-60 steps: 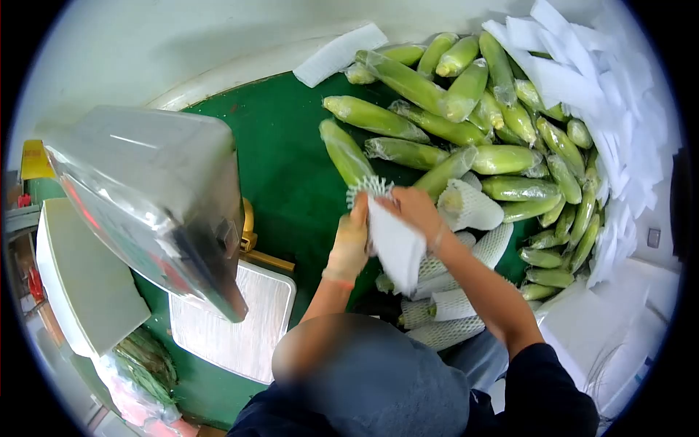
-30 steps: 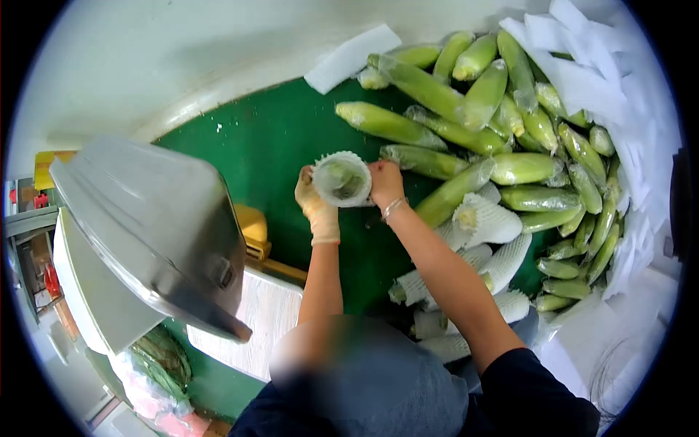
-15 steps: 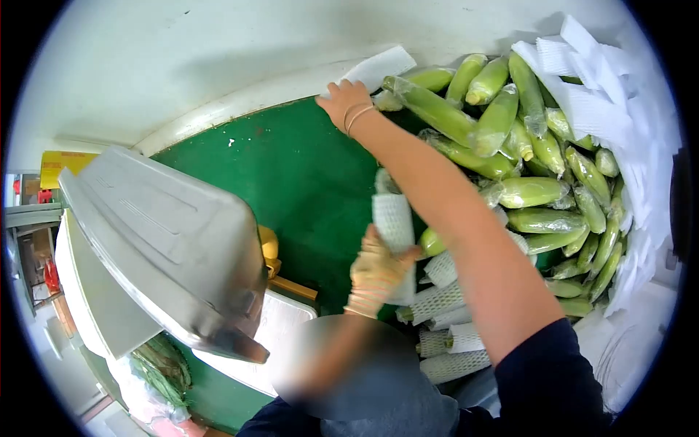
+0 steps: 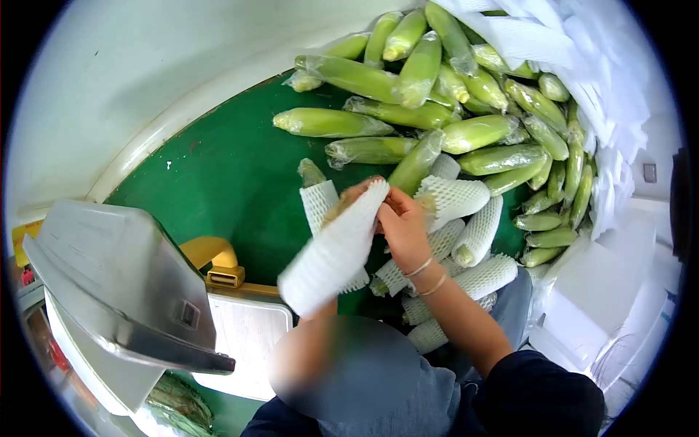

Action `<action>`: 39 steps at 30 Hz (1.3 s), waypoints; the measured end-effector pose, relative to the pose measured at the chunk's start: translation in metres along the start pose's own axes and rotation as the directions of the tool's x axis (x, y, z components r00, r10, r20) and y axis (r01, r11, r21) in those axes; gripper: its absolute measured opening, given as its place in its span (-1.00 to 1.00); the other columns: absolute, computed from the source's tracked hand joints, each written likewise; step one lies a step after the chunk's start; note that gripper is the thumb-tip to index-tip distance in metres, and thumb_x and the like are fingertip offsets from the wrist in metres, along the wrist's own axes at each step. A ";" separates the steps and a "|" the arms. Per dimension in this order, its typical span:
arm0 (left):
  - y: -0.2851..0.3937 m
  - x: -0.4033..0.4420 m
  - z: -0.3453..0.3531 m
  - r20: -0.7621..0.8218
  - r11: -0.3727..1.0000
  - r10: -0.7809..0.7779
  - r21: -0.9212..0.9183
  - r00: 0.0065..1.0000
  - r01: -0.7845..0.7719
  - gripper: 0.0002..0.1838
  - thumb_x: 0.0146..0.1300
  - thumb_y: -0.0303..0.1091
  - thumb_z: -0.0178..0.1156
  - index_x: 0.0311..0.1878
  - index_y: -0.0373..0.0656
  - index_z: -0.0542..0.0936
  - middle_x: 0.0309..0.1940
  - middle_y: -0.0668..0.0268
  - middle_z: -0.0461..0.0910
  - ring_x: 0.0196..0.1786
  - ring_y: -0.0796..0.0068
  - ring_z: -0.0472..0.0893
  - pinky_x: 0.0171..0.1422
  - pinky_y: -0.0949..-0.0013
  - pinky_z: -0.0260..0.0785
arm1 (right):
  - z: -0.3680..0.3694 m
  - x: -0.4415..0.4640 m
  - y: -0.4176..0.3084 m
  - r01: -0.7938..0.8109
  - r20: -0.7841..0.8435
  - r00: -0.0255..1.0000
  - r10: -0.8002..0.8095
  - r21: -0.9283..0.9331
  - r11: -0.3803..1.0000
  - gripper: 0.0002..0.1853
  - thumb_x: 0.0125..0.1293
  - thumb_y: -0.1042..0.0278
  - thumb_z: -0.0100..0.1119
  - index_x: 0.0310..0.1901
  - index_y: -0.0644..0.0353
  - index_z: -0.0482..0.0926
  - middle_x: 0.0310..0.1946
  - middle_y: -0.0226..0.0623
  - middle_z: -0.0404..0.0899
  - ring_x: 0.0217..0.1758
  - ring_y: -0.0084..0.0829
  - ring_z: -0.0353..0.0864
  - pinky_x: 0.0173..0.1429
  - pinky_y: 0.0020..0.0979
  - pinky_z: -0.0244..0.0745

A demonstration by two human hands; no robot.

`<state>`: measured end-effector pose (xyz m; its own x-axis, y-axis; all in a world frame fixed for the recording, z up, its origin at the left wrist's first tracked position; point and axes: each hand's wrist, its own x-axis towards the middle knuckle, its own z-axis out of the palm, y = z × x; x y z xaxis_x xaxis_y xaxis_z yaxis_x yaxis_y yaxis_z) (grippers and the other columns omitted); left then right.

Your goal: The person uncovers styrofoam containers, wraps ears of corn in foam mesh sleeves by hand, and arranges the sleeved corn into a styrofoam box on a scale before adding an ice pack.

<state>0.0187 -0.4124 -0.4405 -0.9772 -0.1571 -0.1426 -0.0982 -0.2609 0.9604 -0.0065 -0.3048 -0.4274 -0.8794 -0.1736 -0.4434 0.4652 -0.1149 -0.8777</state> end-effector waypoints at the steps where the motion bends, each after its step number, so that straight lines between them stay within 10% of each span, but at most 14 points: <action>1: 0.003 -0.002 0.010 -0.048 0.910 -0.263 -0.344 0.964 0.232 -0.73 0.25 -0.38 0.20 -0.01 -0.27 0.56 -0.23 0.33 0.58 -0.18 0.60 0.54 -0.07 0.54 0.40 | 0.000 0.000 0.007 0.028 -0.097 0.995 -0.031 -0.031 0.999 -0.89 0.24 0.50 0.06 -0.28 0.32 0.56 -0.39 -0.40 0.58 -0.35 -0.63 0.54 -0.34 -0.53 0.45; 2: 0.006 -0.003 0.021 -0.092 0.663 -0.507 -0.677 0.857 0.320 -0.77 0.27 -0.36 0.20 -0.06 -0.26 0.59 -0.30 0.35 0.59 -0.26 0.64 0.53 -0.14 0.57 0.40 | -0.003 0.005 0.015 0.035 -0.113 0.993 -0.038 -0.030 0.999 -0.89 0.24 0.50 0.06 -0.28 0.32 0.56 -0.39 -0.40 0.58 -0.35 -0.63 0.54 -0.34 -0.53 0.45; 5: 0.007 -0.013 0.026 -0.281 0.936 -0.187 -0.342 0.941 0.084 -0.84 0.24 -0.40 0.20 -0.14 -0.22 0.58 -0.32 0.42 0.57 -0.30 0.69 0.51 -0.18 0.63 0.35 | -0.010 0.016 0.021 0.512 -0.009 0.765 -0.644 -0.599 0.616 -0.90 0.22 0.47 0.09 -0.34 0.26 0.59 -0.44 -0.48 0.55 -0.45 -0.71 0.45 -0.39 -0.63 0.31; 9: -0.052 0.009 0.017 -0.138 0.884 -0.212 -0.449 0.968 0.129 -0.93 0.32 -0.35 0.10 -0.26 -0.11 0.47 -0.44 0.49 0.43 -0.37 0.71 0.38 -0.27 0.58 0.28 | -0.037 0.016 0.009 0.192 -0.286 0.940 -0.187 -0.009 0.981 -0.85 0.21 0.45 0.01 -0.36 0.31 0.56 -0.45 -0.45 0.54 -0.37 -0.64 0.46 -0.25 -0.58 0.36; 12: -0.050 0.047 0.006 0.171 0.781 -0.122 -0.592 0.978 0.201 -0.81 0.26 -0.21 0.06 -0.21 -0.12 0.48 -0.41 0.31 0.44 -0.30 0.42 0.44 -0.16 0.37 0.29 | -0.045 0.004 -0.012 0.038 -0.178 0.980 0.090 0.611 0.790 -0.67 0.31 0.27 -0.16 -0.16 0.37 0.50 -0.17 -0.25 0.59 -0.12 -0.34 0.58 0.03 -0.31 0.49; 13: -0.062 0.058 0.002 0.195 0.858 -0.094 -0.481 0.976 0.179 -0.79 0.22 -0.22 0.08 -0.22 -0.15 0.47 -0.41 0.25 0.46 -0.31 0.34 0.46 -0.18 0.32 0.31 | -0.050 0.003 -0.004 0.072 -0.175 0.984 0.023 0.517 0.853 -0.68 0.30 0.24 -0.09 -0.16 0.37 0.49 -0.21 -0.15 0.59 -0.17 -0.30 0.59 -0.05 -0.29 0.49; 15: -0.110 0.057 0.016 -0.043 0.892 0.076 0.450 0.996 -0.049 -0.76 0.16 -0.23 0.13 -0.23 -0.20 0.45 -0.40 0.13 0.49 -0.33 0.19 0.51 -0.22 0.23 0.35 | -0.052 -0.012 0.007 0.011 -0.185 0.965 -0.185 -0.678 0.735 -0.65 0.28 0.19 0.00 -0.14 0.38 0.47 -0.27 -0.05 0.58 -0.23 -0.21 0.59 -0.10 -0.24 0.47; 17: -0.087 0.034 0.021 -0.241 0.811 0.048 0.576 0.969 0.103 -0.69 0.10 -0.27 0.18 -0.20 -0.27 0.39 -0.44 0.03 0.51 -0.37 0.04 0.56 -0.27 0.14 0.40 | -0.041 -0.018 0.030 0.208 -0.189 0.872 -0.452 -0.692 0.691 -0.69 0.25 0.22 0.07 -0.19 0.36 0.48 -0.36 0.01 0.59 -0.31 -0.15 0.60 -0.18 -0.23 0.46; 19: -0.068 0.027 0.013 0.455 0.403 0.125 0.789 0.882 -0.464 -0.71 0.06 -0.30 0.15 -0.17 -0.23 0.41 -0.42 -0.04 0.53 -0.30 -0.07 0.56 -0.27 0.07 0.42 | -0.045 -0.015 0.041 -0.069 -0.258 0.935 -0.244 -0.806 0.588 -0.68 0.25 0.22 0.08 -0.20 0.38 0.48 -0.46 0.03 0.56 -0.38 -0.10 0.59 -0.26 -0.22 0.44; 24: 0.028 -0.017 0.014 0.380 0.679 0.312 0.552 0.871 -0.484 -0.80 0.15 -0.28 0.10 -0.21 -0.16 0.46 -0.57 0.15 0.48 -0.57 0.13 0.47 -0.52 0.18 0.32 | -0.017 -0.063 -0.024 0.128 -0.154 0.947 -0.284 -0.628 0.768 -0.70 0.24 0.19 0.09 -0.32 0.33 0.45 -0.58 0.05 0.50 -0.51 0.05 0.50 -0.37 -0.09 0.37; 26: 0.032 -0.049 0.006 0.137 0.979 0.064 0.185 0.988 -0.089 -0.76 0.20 -0.17 0.06 -0.24 -0.15 0.47 -0.60 0.22 0.45 -0.63 0.28 0.40 -0.60 0.28 0.22 | -0.006 -0.087 -0.064 0.152 0.038 0.984 -0.175 -0.693 0.705 -0.70 0.23 0.19 0.10 -0.41 0.32 0.46 -0.63 0.03 0.47 -0.55 0.02 0.50 -0.41 -0.13 0.36; 30: -0.004 -0.091 -0.005 0.206 0.419 -0.671 -0.687 0.712 0.594 -0.60 0.29 0.05 -0.02 -0.30 -0.14 0.48 -0.67 0.36 0.40 -0.76 0.58 0.25 -0.75 0.46 0.01 | -0.006 -0.056 -0.064 0.313 0.297 0.946 -0.133 -0.716 0.624 -0.67 0.19 0.20 0.14 -0.51 0.35 0.53 -0.69 -0.04 0.45 -0.62 -0.17 0.51 -0.48 -0.26 0.35; 36: 0.068 -0.043 0.010 -0.140 0.554 -0.742 -0.679 0.655 0.482 -0.55 0.35 0.11 -0.06 -0.37 -0.10 0.46 -0.77 0.54 0.06 -0.78 0.66 -0.08 -0.72 0.52 -0.16 | 0.013 -0.023 -0.056 -0.185 -0.065 0.981 0.181 -0.057 0.981 -0.68 0.32 0.21 0.03 -0.44 0.29 0.56 -0.68 -0.50 0.41 -0.72 -0.68 0.29 -0.66 -0.58 0.16; 39: 0.054 -0.051 -0.009 -0.248 0.846 -0.464 -0.410 0.850 0.342 -0.49 0.32 0.10 -0.03 0.11 -0.13 0.41 -0.09 0.29 0.44 -0.17 0.42 0.43 -0.13 0.30 0.35 | 0.020 -0.029 -0.048 -0.039 0.017 0.999 0.039 -0.016 0.999 -0.74 0.36 0.32 -0.01 -0.37 0.34 0.54 -0.65 -0.49 0.44 -0.67 -0.74 0.28 -0.62 -0.59 0.17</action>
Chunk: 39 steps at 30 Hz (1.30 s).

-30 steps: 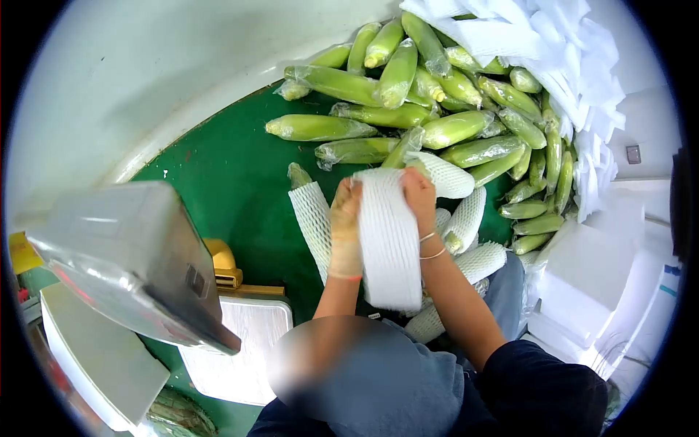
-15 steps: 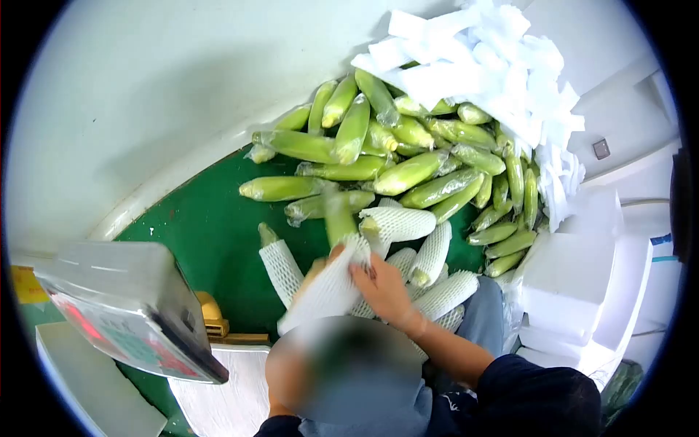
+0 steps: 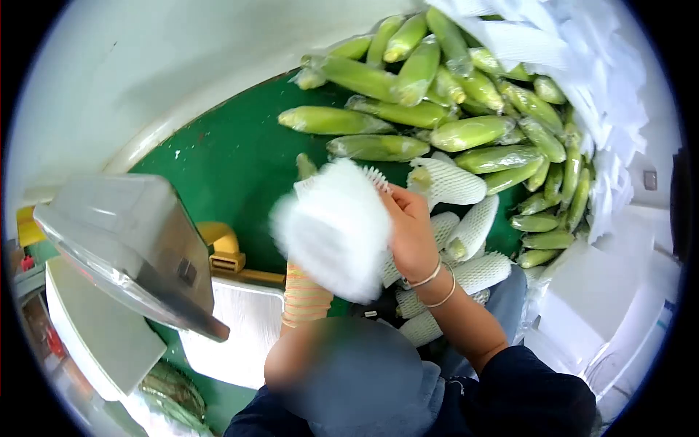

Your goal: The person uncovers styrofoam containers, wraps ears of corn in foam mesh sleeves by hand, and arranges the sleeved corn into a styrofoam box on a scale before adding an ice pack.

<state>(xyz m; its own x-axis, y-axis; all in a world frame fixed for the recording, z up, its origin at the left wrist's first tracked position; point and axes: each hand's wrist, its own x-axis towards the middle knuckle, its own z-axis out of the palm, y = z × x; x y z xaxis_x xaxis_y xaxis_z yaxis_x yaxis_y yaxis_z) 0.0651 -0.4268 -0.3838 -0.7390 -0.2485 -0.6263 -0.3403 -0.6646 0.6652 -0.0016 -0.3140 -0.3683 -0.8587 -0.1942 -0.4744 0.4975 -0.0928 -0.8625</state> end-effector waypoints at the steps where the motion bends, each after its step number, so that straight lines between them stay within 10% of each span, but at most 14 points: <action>1: 0.010 -0.002 -0.006 0.091 0.978 -0.059 -0.193 0.994 0.076 -0.36 0.29 0.14 -0.02 0.25 -0.15 0.36 0.16 0.20 0.44 0.12 0.27 0.48 0.21 0.17 0.38 | 0.005 0.006 0.012 0.005 0.010 1.000 -0.005 0.078 0.997 -0.74 0.37 0.32 -0.01 -0.35 0.36 0.53 -0.63 -0.50 0.46 -0.61 -0.77 0.28 -0.58 -0.60 0.18; 3: 0.035 0.003 -0.009 -0.165 0.966 -0.258 -0.048 0.952 0.253 -0.34 0.31 0.15 -0.07 0.27 -0.18 0.33 0.17 0.17 0.45 0.11 0.19 0.49 0.29 0.10 0.28 | 0.016 0.004 0.013 0.116 0.015 0.993 -0.116 0.009 0.993 -0.77 0.37 0.35 0.02 -0.28 0.40 0.52 -0.56 -0.50 0.47 -0.52 -0.76 0.29 -0.48 -0.62 0.23; 5: 0.037 0.018 -0.027 0.526 0.577 -0.196 -0.620 0.827 0.531 -0.46 0.40 0.06 -0.15 0.20 -0.19 0.39 0.07 0.11 0.50 0.07 0.25 0.51 0.14 0.20 0.39 | 0.033 -0.005 -0.001 0.171 0.029 0.985 -0.170 -0.036 0.985 -0.78 0.35 0.37 0.05 -0.27 0.42 0.50 -0.54 -0.50 0.45 -0.48 -0.76 0.27 -0.46 -0.61 0.23; 7: 0.033 0.021 -0.022 0.200 0.998 0.009 -0.067 0.980 0.004 -0.54 0.36 0.01 -0.03 0.05 -0.21 0.47 -0.03 0.13 0.54 -0.07 0.35 0.57 -0.07 0.33 0.46 | 0.049 -0.007 -0.006 0.267 -0.046 0.961 -0.273 -0.105 0.958 -0.75 0.33 0.35 0.10 -0.41 0.38 0.44 -0.65 -0.50 0.34 -0.54 -0.76 0.19 -0.54 -0.56 0.11; 15: 0.074 0.011 0.011 -0.003 0.969 0.003 -0.246 1.000 -0.004 -0.94 0.21 -0.49 0.15 -0.25 -0.20 0.53 -0.35 0.37 0.49 -0.31 0.61 0.47 -0.23 0.53 0.33 | 0.019 0.017 -0.006 0.209 0.004 0.977 -0.214 -0.240 0.948 -0.69 0.26 0.35 0.15 -0.54 0.34 0.34 -0.71 -0.46 0.20 -0.59 -0.69 0.06 -0.55 -0.50 0.01; 17: 0.049 0.041 -0.025 0.193 0.820 0.346 0.413 0.918 -0.396 -0.89 0.12 -0.54 0.16 -0.25 -0.26 0.52 -0.32 0.38 0.47 -0.22 0.63 0.46 -0.15 0.56 0.32 | 0.017 0.028 -0.005 0.231 0.029 0.972 -0.232 -0.273 0.934 -0.71 0.25 0.32 0.16 -0.51 0.34 0.39 -0.71 -0.44 0.24 -0.61 -0.67 0.10 -0.55 -0.49 0.05; 20: 0.030 0.069 -0.037 0.214 0.868 0.265 0.372 0.940 -0.329 -0.88 0.15 -0.53 0.12 -0.23 -0.27 0.52 -0.28 0.37 0.47 -0.19 0.64 0.46 -0.11 0.60 0.32 | 0.021 0.052 -0.015 0.170 0.055 0.985 -0.161 -0.288 0.942 -0.72 0.22 0.26 0.17 -0.44 0.35 0.47 -0.71 -0.37 0.30 -0.62 -0.63 0.20 -0.53 -0.47 0.14; 22: 0.054 0.053 -0.008 0.034 0.972 -0.114 -0.204 0.993 0.118 -0.86 0.22 -0.49 0.09 -0.18 -0.30 0.53 -0.27 0.37 0.49 -0.23 0.62 0.46 -0.14 0.60 0.31 | 0.019 0.056 -0.015 0.072 0.046 0.997 -0.063 -0.260 0.963 -0.72 0.21 0.23 0.18 -0.40 0.35 0.52 -0.71 -0.32 0.32 -0.63 -0.59 0.25 -0.52 -0.45 0.19; 25: 0.035 0.053 -0.013 0.115 0.709 0.567 0.435 0.815 -0.555 -0.78 0.21 -0.43 0.20 -0.11 -0.32 0.55 -0.26 0.37 0.57 -0.25 0.66 0.52 -0.17 0.55 0.38 | 0.015 0.054 -0.010 0.228 0.186 0.969 -0.161 -0.436 0.871 -0.71 0.20 0.23 0.18 -0.40 0.36 0.51 -0.71 -0.24 0.30 -0.63 -0.55 0.27 -0.51 -0.44 0.21; 27: 0.031 0.047 -0.012 0.057 0.688 0.589 0.487 0.806 -0.538 -0.79 0.20 -0.43 0.22 -0.12 -0.31 0.56 -0.25 0.36 0.58 -0.27 0.68 0.52 -0.19 0.56 0.39 | 0.008 0.040 0.001 0.199 0.113 0.979 -0.167 -0.426 0.882 -0.71 0.20 0.26 0.18 -0.46 0.36 0.46 -0.71 -0.27 0.29 -0.62 -0.58 0.25 -0.51 -0.44 0.20; 29: 0.039 0.043 -0.008 0.051 0.994 0.020 0.106 0.998 -0.025 -0.81 0.18 -0.45 0.24 -0.17 -0.33 0.56 -0.30 0.34 0.60 -0.31 0.69 0.52 -0.21 0.61 0.36 | 0.002 0.033 0.021 0.116 0.019 0.993 -0.116 -0.306 0.945 -0.66 0.21 0.33 0.18 -0.58 0.32 0.32 -0.72 -0.37 0.28 -0.60 -0.66 0.18 -0.53 -0.46 0.15; 35: -0.036 0.108 -0.022 -0.107 0.778 0.426 0.550 0.898 -0.303 -0.87 0.18 -0.43 0.23 -0.36 -0.30 0.53 -0.49 0.40 0.50 -0.42 0.64 0.39 -0.31 0.54 0.29 | -0.021 0.084 0.207 0.422 -0.333 0.826 -0.455 -0.172 0.890 -0.79 0.34 0.39 0.00 -0.35 0.36 0.53 -0.49 -0.24 0.53 -0.48 -0.51 0.49 -0.43 -0.45 0.39; 37: -0.015 0.106 -0.005 -0.113 0.582 0.291 0.809 0.950 -0.082 -0.91 0.18 -0.46 0.16 -0.30 -0.27 0.54 -0.46 0.34 0.51 -0.38 0.60 0.42 -0.22 0.50 0.33 | -0.020 0.076 0.142 -0.188 -0.276 0.930 0.242 0.206 0.960 -0.77 0.34 0.37 -0.04 -0.25 0.37 0.55 -0.40 -0.24 0.59 -0.38 -0.47 0.57 -0.36 -0.47 0.43; 39: -0.013 0.101 -0.004 -0.020 0.451 0.283 0.885 0.959 -0.114 -0.83 0.15 -0.29 0.20 -0.30 -0.21 0.55 -0.46 0.18 0.53 -0.38 0.31 0.47 -0.25 0.35 0.36 | -0.018 0.055 0.098 -0.152 -0.280 0.924 0.263 0.363 0.920 -0.76 0.34 0.35 -0.03 -0.24 0.37 0.55 -0.39 -0.27 0.59 -0.37 -0.48 0.57 -0.34 -0.49 0.43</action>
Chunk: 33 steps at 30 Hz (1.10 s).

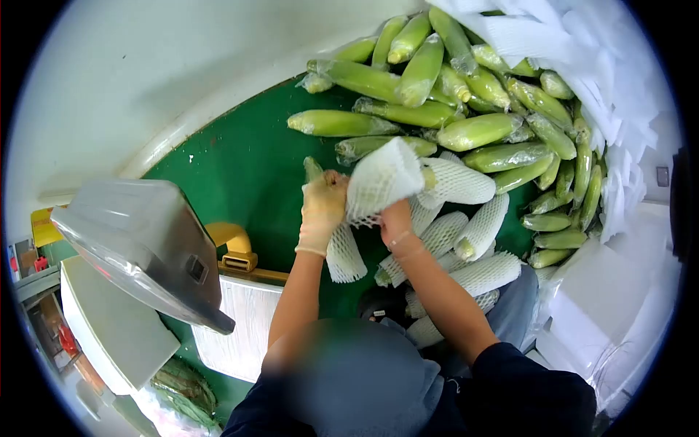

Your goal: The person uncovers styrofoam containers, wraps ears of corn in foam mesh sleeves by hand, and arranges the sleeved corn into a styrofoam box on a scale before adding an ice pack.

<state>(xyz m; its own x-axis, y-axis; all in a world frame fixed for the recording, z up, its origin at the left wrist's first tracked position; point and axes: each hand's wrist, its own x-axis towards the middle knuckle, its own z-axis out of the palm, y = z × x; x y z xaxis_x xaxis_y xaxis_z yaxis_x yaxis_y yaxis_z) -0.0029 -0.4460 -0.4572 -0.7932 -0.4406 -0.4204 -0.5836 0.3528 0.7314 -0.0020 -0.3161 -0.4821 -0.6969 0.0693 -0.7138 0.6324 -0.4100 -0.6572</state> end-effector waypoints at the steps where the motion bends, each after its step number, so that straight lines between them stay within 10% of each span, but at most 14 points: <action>1: -0.002 -0.002 0.001 0.052 0.990 0.053 0.129 0.997 -0.059 -0.74 0.13 -0.13 0.23 -0.29 -0.14 0.56 -0.46 0.03 0.55 -0.38 0.01 0.52 -0.27 0.20 0.39 | -0.001 -0.004 -0.012 -0.032 -0.001 0.999 0.032 0.148 0.988 -0.76 0.34 0.34 -0.01 -0.23 0.38 0.55 -0.38 -0.30 0.59 -0.36 -0.49 0.57 -0.32 -0.51 0.42; 6: -0.015 -0.022 0.012 -0.008 0.730 0.310 0.643 0.951 -0.233 -0.81 0.20 -0.27 0.13 -0.13 -0.04 0.55 -0.49 0.19 0.62 -0.38 0.14 0.63 -0.33 0.17 0.43 | -0.036 0.025 0.032 0.511 0.282 0.858 -0.429 -0.400 0.760 -0.77 0.27 0.36 0.09 -0.15 0.37 0.47 -0.33 -0.12 0.62 -0.30 -0.24 0.61 -0.24 -0.26 0.48; 9: -0.024 -0.017 0.009 -0.093 0.771 0.347 0.594 0.933 -0.228 -0.78 0.20 -0.36 0.07 -0.08 -0.06 0.54 -0.34 0.18 0.64 -0.35 0.15 0.63 -0.33 0.15 0.44 | -0.012 0.030 0.032 0.319 0.173 0.925 -0.339 -0.839 0.440 -0.73 0.25 0.40 0.05 -0.07 0.35 0.36 -0.31 0.12 0.59 -0.23 0.07 0.58 -0.18 -0.09 0.46; 13: -0.019 -0.018 -0.010 -0.106 0.574 0.755 0.584 0.647 -0.574 -0.58 0.22 -0.37 0.07 0.17 -0.19 0.45 -0.04 0.01 0.55 -0.10 0.03 0.58 -0.04 0.23 0.43 | -0.016 0.010 0.023 0.519 0.475 0.855 -0.209 -0.782 0.345 -0.61 0.13 0.27 0.07 -0.05 0.31 0.37 -0.21 0.20 0.55 -0.11 0.21 0.52 0.04 0.01 0.43; 15: -0.023 -0.027 0.002 -0.132 0.833 0.553 0.053 0.823 -0.551 -0.43 0.19 -0.19 0.18 0.24 -0.21 0.38 -0.02 -0.07 0.53 -0.05 -0.05 0.56 0.06 0.15 0.40 | -0.018 -0.033 -0.014 0.598 0.608 0.794 -0.015 -0.776 0.199 -0.63 0.10 0.28 0.08 -0.07 0.29 0.45 -0.28 0.11 0.56 -0.14 0.13 0.53 0.02 -0.06 0.45; 18: -0.006 -0.035 0.009 0.303 0.846 0.314 0.340 0.900 -0.410 0.01 -0.07 0.13 0.33 0.34 -0.30 0.17 -0.08 -0.06 0.54 -0.04 0.05 0.58 0.02 0.18 0.43 | -0.005 -0.072 -0.099 0.856 0.850 0.514 0.118 -0.501 -0.126 -0.75 0.07 0.29 0.12 -0.24 0.24 0.47 -0.30 -0.07 0.51 -0.22 -0.09 0.56 -0.14 -0.11 0.47; 20: -0.019 -0.045 0.038 0.483 0.657 0.311 0.513 0.818 -0.553 0.10 -0.17 0.17 0.36 0.34 -0.35 0.15 -0.08 0.02 0.50 -0.02 0.14 0.58 0.00 0.24 0.47 | 0.019 -0.050 -0.179 0.756 0.939 0.136 -0.316 -0.305 -0.579 -0.70 -0.01 0.41 0.13 -0.18 0.22 0.44 -0.35 -0.11 0.48 -0.27 -0.15 0.53 -0.22 -0.18 0.46; 22: -0.032 -0.062 0.048 0.418 0.836 0.231 0.377 0.879 -0.399 0.12 -0.15 0.17 0.36 0.36 -0.35 0.11 0.00 0.00 0.45 0.01 0.12 0.56 0.04 0.25 0.47 | 0.039 -0.029 -0.262 0.258 0.830 0.428 -0.357 -0.491 -0.832 -0.50 -0.05 0.53 0.15 0.03 0.19 0.40 -0.03 -0.07 0.42 0.02 -0.09 0.44 0.00 -0.21 0.43; 24: -0.034 -0.061 0.040 0.393 0.872 0.223 0.328 0.892 -0.362 0.11 -0.13 0.16 0.35 0.37 -0.35 0.09 0.02 -0.02 0.44 0.00 0.10 0.56 0.06 0.25 0.46 | 0.011 0.039 -0.314 -0.079 0.946 0.173 -0.275 -0.265 -0.961 -0.45 -0.02 0.55 0.11 0.12 0.14 0.38 -0.08 -0.11 0.41 -0.03 -0.11 0.44 -0.06 -0.20 0.43; 26: -0.027 -0.058 0.033 0.443 0.888 0.158 0.327 0.882 -0.324 0.07 -0.12 0.12 0.37 0.36 -0.31 0.13 0.03 -0.02 0.48 0.08 0.07 0.53 0.16 0.22 0.40 | 0.003 0.051 -0.326 -0.163 0.992 0.047 -0.114 -0.105 -0.981 -0.44 0.01 0.56 0.09 0.14 0.12 0.38 -0.13 -0.13 0.43 -0.06 -0.13 0.44 -0.08 -0.23 0.43; 28: -0.018 -0.057 0.020 0.452 0.856 0.190 0.358 0.871 -0.373 0.01 -0.09 0.11 0.37 0.32 -0.34 0.20 0.00 -0.02 0.50 0.07 0.07 0.53 0.15 0.22 0.40 | 0.013 0.005 -0.314 0.165 0.857 0.491 -0.158 -0.269 -0.949 -0.43 0.07 0.59 0.07 0.19 0.09 0.38 -0.17 -0.18 0.48 -0.06 -0.17 0.46 -0.10 -0.31 0.45; 29: -0.016 -0.058 0.017 0.465 0.816 0.233 0.383 0.854 -0.432 -0.05 -0.07 0.10 0.37 0.27 -0.37 0.27 -0.04 -0.02 0.51 0.07 0.07 0.53 0.14 0.21 0.41 | 0.024 -0.034 -0.292 0.338 0.928 0.348 -0.136 -0.260 -0.904 -0.49 0.10 0.60 0.05 0.15 0.10 0.42 -0.27 -0.23 0.49 -0.14 -0.17 0.48 -0.13 -0.32 0.46; 32: -0.006 -0.053 0.001 0.055 0.814 0.514 -0.346 0.856 -0.466 -0.60 0.25 -0.28 0.16 0.07 -0.35 0.48 -0.04 0.06 0.57 0.02 0.24 0.56 0.08 0.35 0.42 | 0.038 -0.099 -0.228 0.940 0.965 0.142 -0.221 -0.201 -0.274 -0.60 0.09 0.45 0.29 0.02 0.11 0.50 -0.17 -0.30 0.55 -0.07 -0.35 0.54 -0.13 -0.38 0.51; 33: 0.009 -0.050 -0.009 -0.001 0.691 0.437 -0.639 0.899 -0.337 -0.69 0.32 -0.38 0.08 0.06 -0.34 0.49 -0.02 0.12 0.57 0.05 0.35 0.55 0.12 0.41 0.40 | 0.040 -0.103 -0.209 0.943 0.916 0.333 -0.223 -0.317 0.106 -0.66 0.09 0.37 0.35 -0.07 0.11 0.53 -0.24 -0.41 0.53 -0.12 -0.53 0.52 -0.17 -0.47 0.47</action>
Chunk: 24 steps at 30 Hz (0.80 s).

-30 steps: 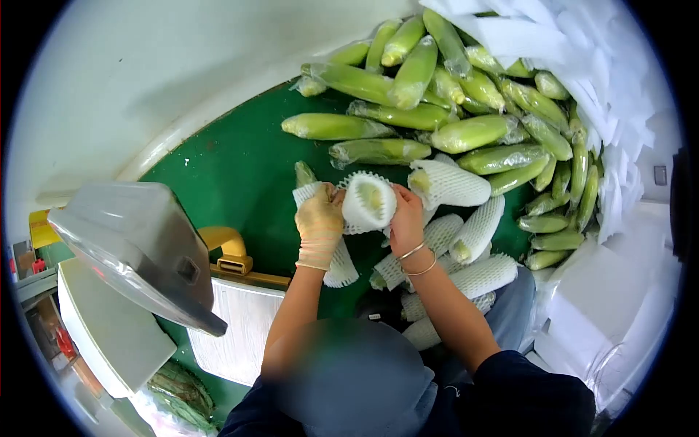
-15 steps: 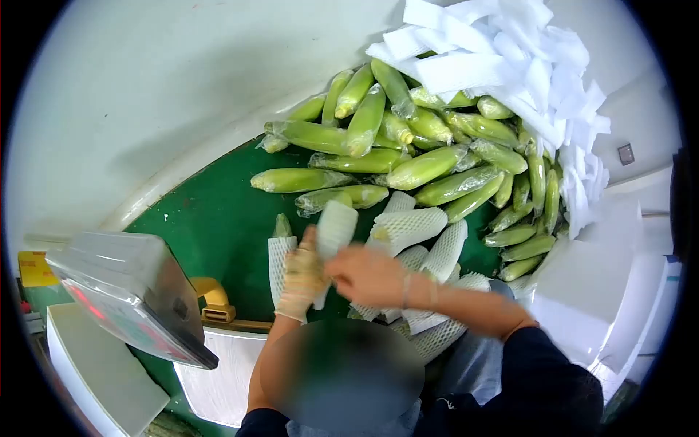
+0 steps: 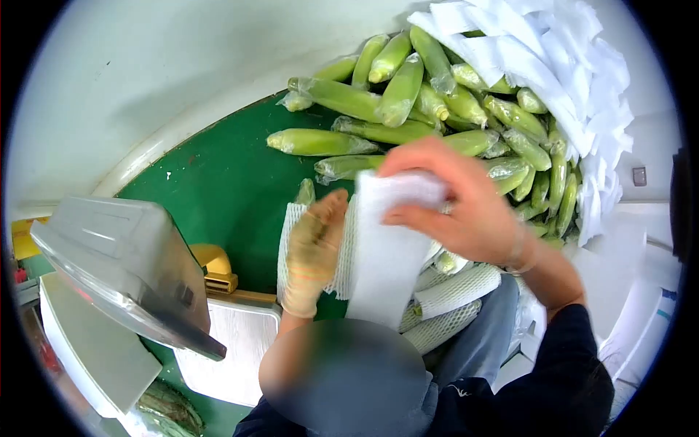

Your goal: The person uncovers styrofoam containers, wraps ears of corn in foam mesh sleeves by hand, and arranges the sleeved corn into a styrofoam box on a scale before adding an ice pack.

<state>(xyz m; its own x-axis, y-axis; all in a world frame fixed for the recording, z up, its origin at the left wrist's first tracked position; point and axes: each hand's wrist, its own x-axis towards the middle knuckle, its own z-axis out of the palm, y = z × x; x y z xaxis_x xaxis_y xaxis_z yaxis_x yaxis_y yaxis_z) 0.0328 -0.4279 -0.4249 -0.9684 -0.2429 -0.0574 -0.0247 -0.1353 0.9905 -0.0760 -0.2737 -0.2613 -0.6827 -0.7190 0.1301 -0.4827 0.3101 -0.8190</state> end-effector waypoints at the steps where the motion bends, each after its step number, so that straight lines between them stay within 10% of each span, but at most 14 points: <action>1: 0.017 0.013 -0.002 -0.003 0.982 -0.108 -0.154 0.994 0.106 -0.71 0.35 -0.43 0.02 0.09 -0.33 0.48 0.00 0.16 0.56 0.06 0.42 0.53 0.15 0.43 0.37 | 0.018 0.003 0.017 -0.149 0.018 0.989 0.150 0.251 0.956 -0.70 0.11 0.38 0.34 -0.11 0.13 0.52 -0.26 -0.46 0.51 -0.14 -0.58 0.49 -0.18 -0.51 0.44; 4: 0.026 0.042 -0.004 0.170 0.752 -0.305 -0.560 0.937 0.346 -0.68 0.34 -0.43 0.02 0.13 -0.30 0.45 0.05 0.21 0.52 0.06 0.49 0.50 0.20 0.46 0.32 | 0.081 0.004 0.089 -0.274 -0.001 0.935 0.355 0.632 0.725 -0.77 0.15 0.41 0.30 -0.17 0.16 0.50 -0.28 -0.52 0.47 -0.19 -0.66 0.43 -0.18 -0.56 0.39; 5: -0.011 0.045 -0.003 0.148 0.904 -0.201 -0.353 0.968 0.242 -0.68 0.31 -0.45 0.05 0.12 -0.29 0.44 0.02 0.24 0.52 0.03 0.49 0.51 0.19 0.47 0.31 | 0.094 0.003 0.109 -0.248 -0.051 0.898 0.436 0.761 0.599 -0.80 0.17 0.43 0.27 -0.20 0.18 0.48 -0.29 -0.53 0.46 -0.22 -0.69 0.41 -0.18 -0.58 0.37; 8: -0.039 0.055 0.017 0.246 0.671 -0.180 -0.677 0.952 0.302 -0.69 0.24 -0.50 0.10 0.07 -0.23 0.44 -0.06 0.31 0.54 -0.01 0.49 0.50 0.19 0.44 0.30 | 0.105 -0.014 0.146 -0.260 -0.371 0.844 0.386 0.345 0.902 -0.80 0.20 0.35 0.26 -0.25 0.23 0.46 -0.40 -0.49 0.48 -0.33 -0.67 0.43 -0.20 -0.55 0.39; 13: -0.070 0.064 0.074 0.112 0.195 -0.433 -0.957 0.895 0.214 -0.79 0.21 -0.46 0.11 -0.09 -0.31 0.49 -0.07 0.18 0.55 -0.03 0.30 0.57 0.08 0.27 0.44 | 0.041 -0.023 0.173 -0.282 0.076 0.724 0.685 0.940 0.194 -0.86 0.29 0.34 0.12 -0.23 0.22 0.46 -0.36 -0.38 0.53 -0.30 -0.58 0.50 -0.14 -0.46 0.45; 14: -0.083 0.062 0.084 0.097 0.287 -0.510 -0.917 0.855 0.276 -0.82 0.22 -0.44 0.10 -0.12 -0.28 0.49 -0.13 0.20 0.57 -0.07 0.33 0.58 0.03 0.27 0.46 | 0.025 -0.021 0.175 -0.393 0.162 0.705 0.691 0.900 0.190 -0.86 0.29 0.34 0.12 -0.23 0.23 0.47 -0.34 -0.37 0.54 -0.27 -0.58 0.52 -0.12 -0.44 0.46; 15: -0.076 0.063 0.094 0.064 0.399 -0.562 -0.852 0.825 0.338 -0.81 0.19 -0.44 0.13 -0.14 -0.26 0.48 -0.20 0.23 0.55 -0.17 0.36 0.57 -0.09 0.31 0.46 | 0.022 -0.036 0.239 -0.521 0.231 0.823 0.519 0.670 0.528 -0.61 0.31 0.30 0.09 0.13 0.28 0.42 -0.05 -0.25 0.57 -0.05 -0.43 0.58 0.08 -0.36 0.48; 16: -0.068 0.065 0.101 0.020 0.498 -0.605 -0.770 0.796 0.398 -0.80 0.16 -0.43 0.15 -0.15 -0.24 0.47 -0.27 0.27 0.53 -0.28 0.38 0.56 -0.20 0.35 0.47 | 0.017 -0.035 0.234 -0.378 0.229 0.918 0.323 0.262 0.888 -0.57 0.31 0.23 0.08 0.16 0.25 0.40 0.03 -0.24 0.52 0.06 -0.36 0.50 0.18 -0.31 0.39; 18: -0.066 0.066 0.105 0.025 0.584 -0.648 -0.626 0.761 0.517 -0.72 0.18 -0.29 0.21 -0.15 -0.26 0.48 -0.26 0.28 0.53 -0.34 0.41 0.53 -0.35 0.35 0.41 | 0.025 -0.044 0.268 0.214 0.236 0.966 -0.108 -0.489 0.846 -0.52 0.31 0.13 0.05 0.20 0.19 0.39 0.15 -0.24 0.44 0.23 -0.27 0.37 0.33 -0.25 0.23; 20: -0.068 0.061 0.106 0.164 0.368 -0.848 -0.501 0.503 0.783 -0.63 0.22 -0.14 0.22 -0.11 -0.26 0.49 -0.23 0.28 0.55 -0.36 0.41 0.51 -0.44 0.36 0.33 | 0.049 -0.058 0.308 0.163 0.262 0.965 -0.024 -0.524 0.836 -0.53 0.31 0.13 0.04 0.20 0.14 0.40 0.16 -0.26 0.43 0.25 -0.27 0.35 0.36 -0.25 0.18; 22: -0.067 0.061 0.103 0.143 0.629 -0.744 -0.179 0.652 0.757 -0.51 0.22 0.00 0.21 -0.04 -0.28 0.50 -0.22 0.27 0.56 -0.36 0.43 0.49 -0.43 0.36 0.29 | 0.049 -0.055 0.309 0.113 0.266 0.962 0.053 -0.571 0.813 -0.54 0.31 0.12 0.04 0.21 0.10 0.40 0.17 -0.28 0.43 0.26 -0.26 0.33 0.39 -0.26 0.12; 24: -0.077 0.065 0.113 0.091 0.486 -0.768 -0.562 0.634 0.669 -0.61 0.29 -0.22 0.14 0.08 -0.27 0.50 -0.08 0.28 0.56 -0.19 0.45 0.52 -0.13 0.36 0.35 | 0.041 -0.058 0.300 0.023 0.296 0.944 0.147 -0.503 0.864 -0.62 0.29 0.12 0.04 0.07 0.08 0.46 0.06 -0.25 0.46 0.16 -0.22 0.38 0.29 -0.23 0.19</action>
<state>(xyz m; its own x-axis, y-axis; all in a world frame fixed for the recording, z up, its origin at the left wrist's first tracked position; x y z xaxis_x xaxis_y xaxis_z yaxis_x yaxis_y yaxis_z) -0.0562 -0.3249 -0.4908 -0.6172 0.0370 -0.7860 -0.5204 -0.7684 0.3724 -0.1590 -0.1647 -0.5372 -0.5527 -0.8172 -0.1634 -0.7091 0.5642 -0.4230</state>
